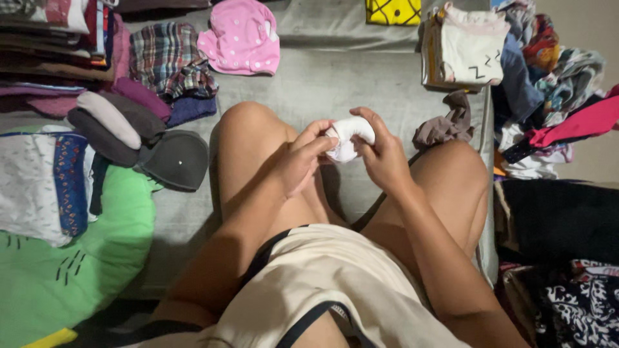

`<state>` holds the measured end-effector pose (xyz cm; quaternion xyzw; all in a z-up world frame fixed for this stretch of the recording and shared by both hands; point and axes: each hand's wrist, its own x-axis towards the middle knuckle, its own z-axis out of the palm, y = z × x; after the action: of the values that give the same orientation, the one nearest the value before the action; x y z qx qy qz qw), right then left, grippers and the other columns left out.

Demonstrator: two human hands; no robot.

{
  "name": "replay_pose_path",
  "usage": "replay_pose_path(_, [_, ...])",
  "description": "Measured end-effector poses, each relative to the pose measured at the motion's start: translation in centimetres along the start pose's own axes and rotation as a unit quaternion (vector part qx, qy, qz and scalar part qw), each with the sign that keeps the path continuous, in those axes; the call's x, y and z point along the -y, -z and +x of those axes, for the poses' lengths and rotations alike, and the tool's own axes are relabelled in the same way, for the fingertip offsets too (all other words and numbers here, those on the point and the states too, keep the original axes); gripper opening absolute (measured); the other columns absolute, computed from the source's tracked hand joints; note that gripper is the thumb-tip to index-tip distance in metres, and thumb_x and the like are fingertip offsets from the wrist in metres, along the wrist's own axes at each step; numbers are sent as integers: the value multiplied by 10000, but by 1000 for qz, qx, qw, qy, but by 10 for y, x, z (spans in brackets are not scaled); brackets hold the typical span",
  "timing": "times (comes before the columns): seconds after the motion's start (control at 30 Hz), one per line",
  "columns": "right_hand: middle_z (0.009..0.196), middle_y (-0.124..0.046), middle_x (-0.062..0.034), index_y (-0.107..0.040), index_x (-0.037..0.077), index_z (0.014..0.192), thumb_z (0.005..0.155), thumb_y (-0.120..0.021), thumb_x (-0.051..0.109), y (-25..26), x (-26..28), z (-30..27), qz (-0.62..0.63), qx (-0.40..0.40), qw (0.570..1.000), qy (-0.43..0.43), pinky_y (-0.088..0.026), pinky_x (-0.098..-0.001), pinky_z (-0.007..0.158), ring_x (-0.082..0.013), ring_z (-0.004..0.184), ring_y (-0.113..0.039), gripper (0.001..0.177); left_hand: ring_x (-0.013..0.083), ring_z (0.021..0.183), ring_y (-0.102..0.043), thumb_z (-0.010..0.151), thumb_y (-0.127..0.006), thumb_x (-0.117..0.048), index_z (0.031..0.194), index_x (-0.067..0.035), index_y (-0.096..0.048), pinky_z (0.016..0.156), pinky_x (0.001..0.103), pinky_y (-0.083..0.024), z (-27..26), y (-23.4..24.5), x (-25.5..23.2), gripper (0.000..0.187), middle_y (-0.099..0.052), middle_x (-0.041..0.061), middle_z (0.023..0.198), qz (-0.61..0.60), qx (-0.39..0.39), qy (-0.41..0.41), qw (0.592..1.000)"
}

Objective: The person folds various small items of clothing, including underwear and children's garments, by hand on a surface, then places them into stacks.

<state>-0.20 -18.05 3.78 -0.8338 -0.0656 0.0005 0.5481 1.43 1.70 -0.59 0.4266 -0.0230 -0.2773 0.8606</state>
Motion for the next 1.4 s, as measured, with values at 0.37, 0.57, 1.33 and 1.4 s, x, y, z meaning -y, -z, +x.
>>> replay_pose_path(0.37, [1345, -624, 3, -513, 113, 1467, 972, -647, 104, -15, 10, -1, 291, 180, 939, -28, -488, -291, 986, -110, 1209, -573, 513, 138, 970, -692, 885, -536, 95, 1165, 8, -705, 893, 275, -555, 3, 28, 2, 339, -737, 72, 1058, 234, -157, -165, 945])
replay_pose_path(0.57, [1067, -682, -2, -664, -2, 1284, 982, -734, 126, -35, -6, -12, 300, 190, 924, -142, -489, -253, 814, -92, 909, -572, 335, 188, 1198, -676, 753, -447, 178, 1167, -3, -706, 1032, 322, -539, -11, 9, -18, 521, -709, 95, 1271, 398, -154, -300, 853])
replay_pose_path(1.33, [1294, -630, -113, -623, 48, 1378, 895, -511, -233, -21, -35, -12, 115, -90, 984, 100, -506, -290, 1046, -181, 1197, -635, 569, 174, 1197, -570, 922, -733, -47, 1412, -15, -492, 1038, 340, -490, -9, 2, -12, 547, -553, 95, 1314, -4, 117, -15, 993])
replay_pose_path(1.4, [1250, -636, -94, -645, 55, 1376, 895, -508, -227, -16, -34, -13, 101, -95, 987, 78, -532, -274, 993, -177, 1166, -645, 574, 163, 1218, -570, 898, -743, -63, 1446, -27, -472, 1068, 334, -483, -13, -1, -14, 612, -550, 81, 1356, 18, 118, 29, 992])
